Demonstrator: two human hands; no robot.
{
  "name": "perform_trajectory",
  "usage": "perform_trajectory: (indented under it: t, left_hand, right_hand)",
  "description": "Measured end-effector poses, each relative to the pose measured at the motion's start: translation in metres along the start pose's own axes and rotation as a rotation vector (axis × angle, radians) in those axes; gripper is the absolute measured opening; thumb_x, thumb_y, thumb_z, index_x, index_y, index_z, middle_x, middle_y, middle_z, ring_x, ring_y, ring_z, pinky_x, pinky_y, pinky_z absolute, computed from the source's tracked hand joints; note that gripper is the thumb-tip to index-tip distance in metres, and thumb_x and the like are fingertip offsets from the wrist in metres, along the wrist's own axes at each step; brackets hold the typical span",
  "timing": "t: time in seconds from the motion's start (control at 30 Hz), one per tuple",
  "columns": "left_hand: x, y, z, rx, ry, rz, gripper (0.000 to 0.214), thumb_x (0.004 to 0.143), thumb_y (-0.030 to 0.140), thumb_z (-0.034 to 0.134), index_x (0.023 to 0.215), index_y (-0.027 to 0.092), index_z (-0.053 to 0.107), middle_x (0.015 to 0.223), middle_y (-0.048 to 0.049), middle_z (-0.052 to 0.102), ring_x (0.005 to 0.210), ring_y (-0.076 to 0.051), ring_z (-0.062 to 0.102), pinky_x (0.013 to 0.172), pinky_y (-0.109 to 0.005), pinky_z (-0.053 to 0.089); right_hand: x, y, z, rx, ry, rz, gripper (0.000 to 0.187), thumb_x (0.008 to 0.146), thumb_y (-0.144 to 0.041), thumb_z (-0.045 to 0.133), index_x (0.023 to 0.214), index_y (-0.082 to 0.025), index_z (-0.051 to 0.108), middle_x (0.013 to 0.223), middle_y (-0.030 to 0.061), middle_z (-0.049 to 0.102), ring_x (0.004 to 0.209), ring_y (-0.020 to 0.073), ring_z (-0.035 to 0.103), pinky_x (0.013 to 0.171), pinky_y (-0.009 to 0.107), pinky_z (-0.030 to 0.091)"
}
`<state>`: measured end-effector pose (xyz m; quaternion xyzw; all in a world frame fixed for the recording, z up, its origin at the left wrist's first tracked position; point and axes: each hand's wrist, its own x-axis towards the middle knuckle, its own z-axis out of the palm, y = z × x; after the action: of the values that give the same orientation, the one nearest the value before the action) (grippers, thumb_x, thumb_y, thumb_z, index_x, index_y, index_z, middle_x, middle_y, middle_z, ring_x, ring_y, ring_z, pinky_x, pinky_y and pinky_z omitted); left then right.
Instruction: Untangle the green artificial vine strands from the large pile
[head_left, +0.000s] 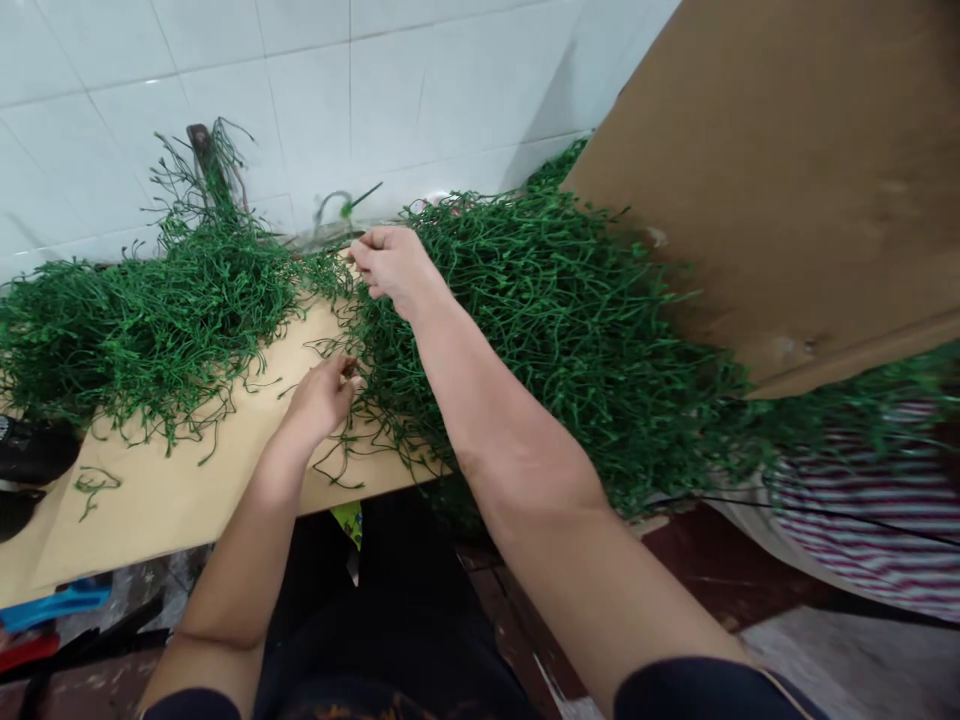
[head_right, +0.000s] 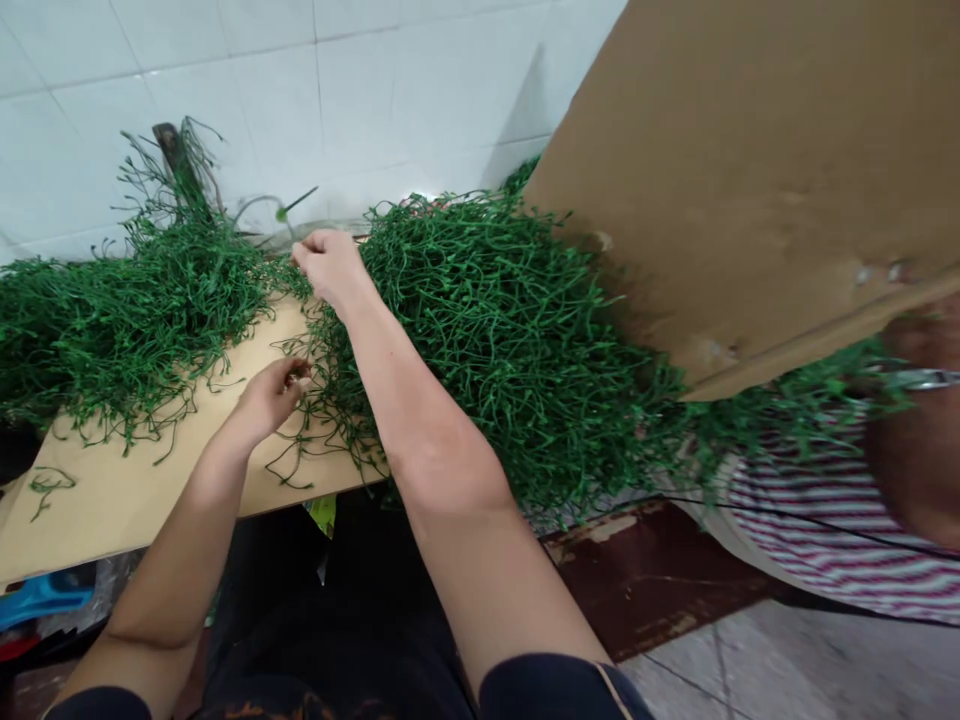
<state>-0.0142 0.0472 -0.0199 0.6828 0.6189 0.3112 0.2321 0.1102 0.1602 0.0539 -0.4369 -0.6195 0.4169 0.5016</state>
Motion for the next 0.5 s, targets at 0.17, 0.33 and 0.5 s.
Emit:
perform_trajectory:
  t: [0.17,0.33,0.5]
  left_hand:
    - [0.009,-0.012,-0.015,-0.178,0.301,-0.066,0.038,0.078,0.027,0.052,0.112,0.012,0.057,0.114,-0.0151,0.061,0.089,-0.018,0.058,0.073,-0.031,0.048]
    - [0.006,0.002,-0.031,-0.431,0.288,-0.016,0.029,0.081,0.035,0.051,0.097,0.013,0.060,0.086,-0.0062,0.065,0.072,-0.012,0.056,0.062,-0.022,0.043]
    - [0.002,0.007,-0.020,-0.257,0.194,-0.050,0.029,0.086,0.025,0.040,0.059,0.017,0.049,0.046,0.0044,0.036,0.046,-0.009,0.035,0.050,-0.023,0.030]
  right_hand:
    - [-0.040,-0.013,0.006,-0.102,-0.203,0.021,0.014,0.079,-0.015,0.054,0.065,-0.013,0.054,0.048,-0.0065,0.031,0.048,0.0038,0.028,0.046,0.019,0.025]
    - [-0.053,-0.006,0.018,-0.011,-0.319,0.039,0.017,0.080,-0.014,0.053,0.062,-0.012,0.053,0.049,-0.0060,0.038,0.048,0.0040,0.030,0.049,0.020,0.025]
    - [-0.051,0.005,0.038,0.073,-0.233,0.146,0.021,0.080,-0.013,0.051,0.059,-0.013,0.050,0.047,-0.0070,0.036,0.047,0.0046,0.029,0.050,0.021,0.024]
